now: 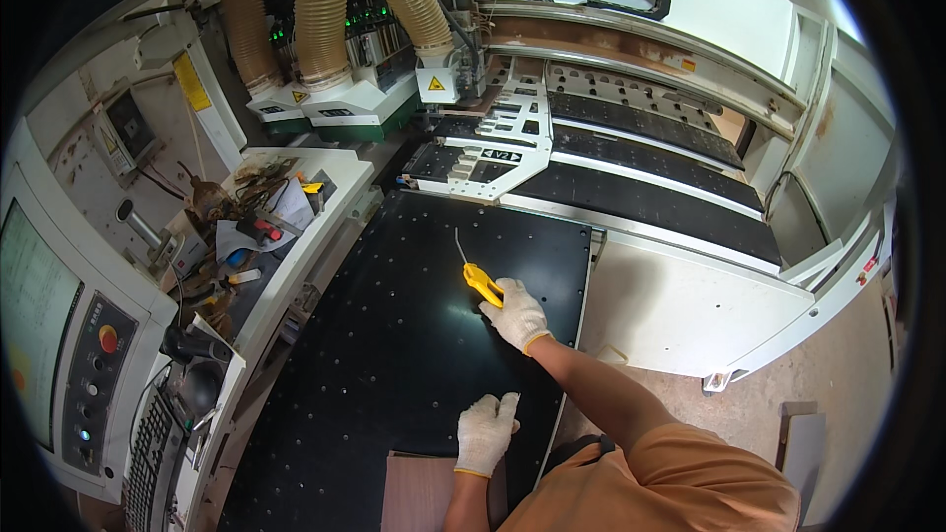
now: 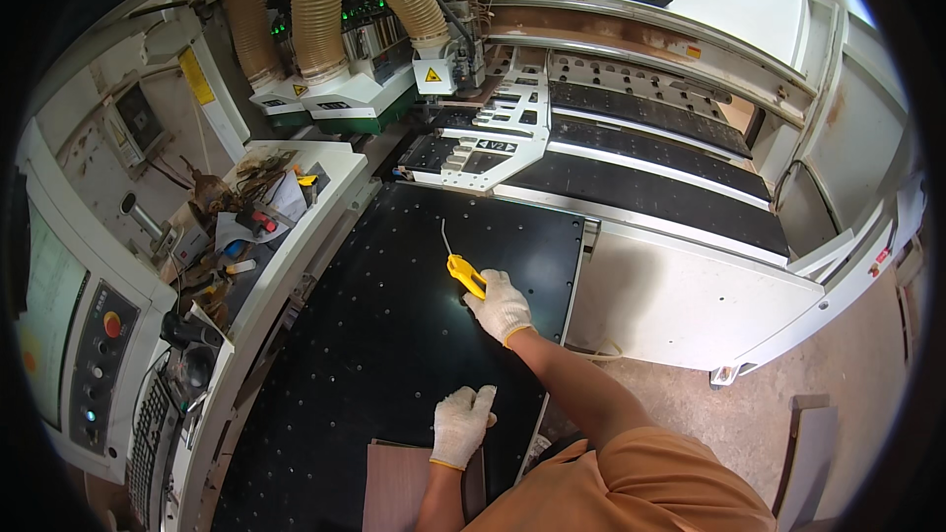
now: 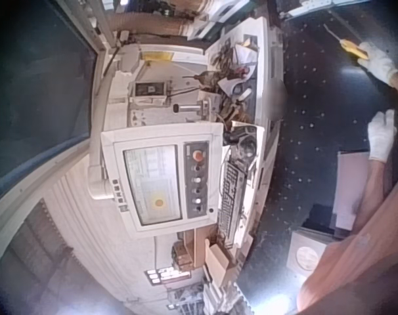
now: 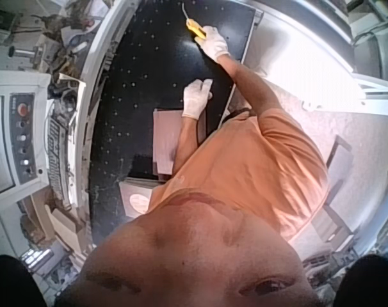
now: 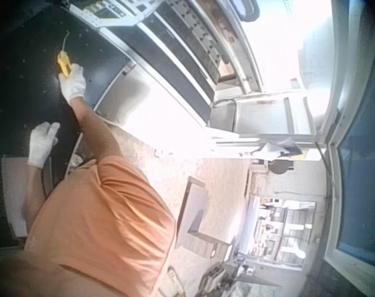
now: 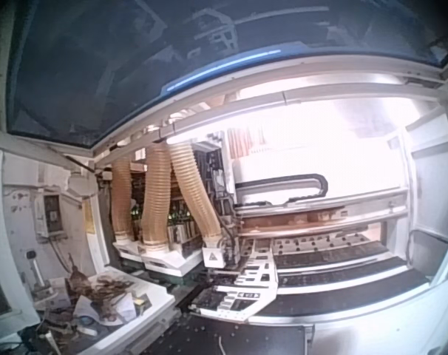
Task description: The person repeatedly picks up rectangular wood panels with circular cutouts from a CNC machine table, stacks them on the floor, and returns to the table to repeat the cycle. The person uses a yellow handheld tool to press a button on the machine between cycles.
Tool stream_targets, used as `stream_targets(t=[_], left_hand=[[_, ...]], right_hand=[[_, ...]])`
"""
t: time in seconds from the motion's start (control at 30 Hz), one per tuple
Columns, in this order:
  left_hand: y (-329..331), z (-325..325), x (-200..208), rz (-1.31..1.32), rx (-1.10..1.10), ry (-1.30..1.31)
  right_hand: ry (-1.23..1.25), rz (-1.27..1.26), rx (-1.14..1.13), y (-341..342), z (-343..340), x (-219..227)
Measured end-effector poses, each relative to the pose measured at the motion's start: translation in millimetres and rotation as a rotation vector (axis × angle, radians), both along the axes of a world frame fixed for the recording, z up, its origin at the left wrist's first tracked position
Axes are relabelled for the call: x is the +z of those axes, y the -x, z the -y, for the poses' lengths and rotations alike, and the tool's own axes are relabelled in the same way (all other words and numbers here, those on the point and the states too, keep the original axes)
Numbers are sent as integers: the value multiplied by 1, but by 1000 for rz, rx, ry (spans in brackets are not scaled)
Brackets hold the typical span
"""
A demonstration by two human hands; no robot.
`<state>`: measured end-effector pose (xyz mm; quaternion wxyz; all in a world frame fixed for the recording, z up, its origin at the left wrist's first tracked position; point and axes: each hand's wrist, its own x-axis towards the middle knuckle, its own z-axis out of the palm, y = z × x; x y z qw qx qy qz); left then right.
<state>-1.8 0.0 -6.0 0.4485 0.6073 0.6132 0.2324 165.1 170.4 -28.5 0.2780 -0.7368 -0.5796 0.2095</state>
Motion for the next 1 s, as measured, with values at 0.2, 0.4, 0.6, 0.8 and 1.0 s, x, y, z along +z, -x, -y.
stream_targets(t=[0.2, 0.4, 0.6, 0.8, 1.0], left_hand=[[-1, 1, 0, 32, 20, -52], [0, 0, -2, -13, -11, -10], [0, -1, -3, -8, -12, 4], [0, -1, -8, 8, -2, 5], [-2, 0, -11, 36, 24, -34]], right_hand=[[-9, 2, -2, 0, 1, -1], [-11, 32, 24, -1, 0, 0], [14, 26, 40, -2, -1, 3], [54, 20, 50, -2, -3, 5], [49, 17, 49, -2, -2, 6]])
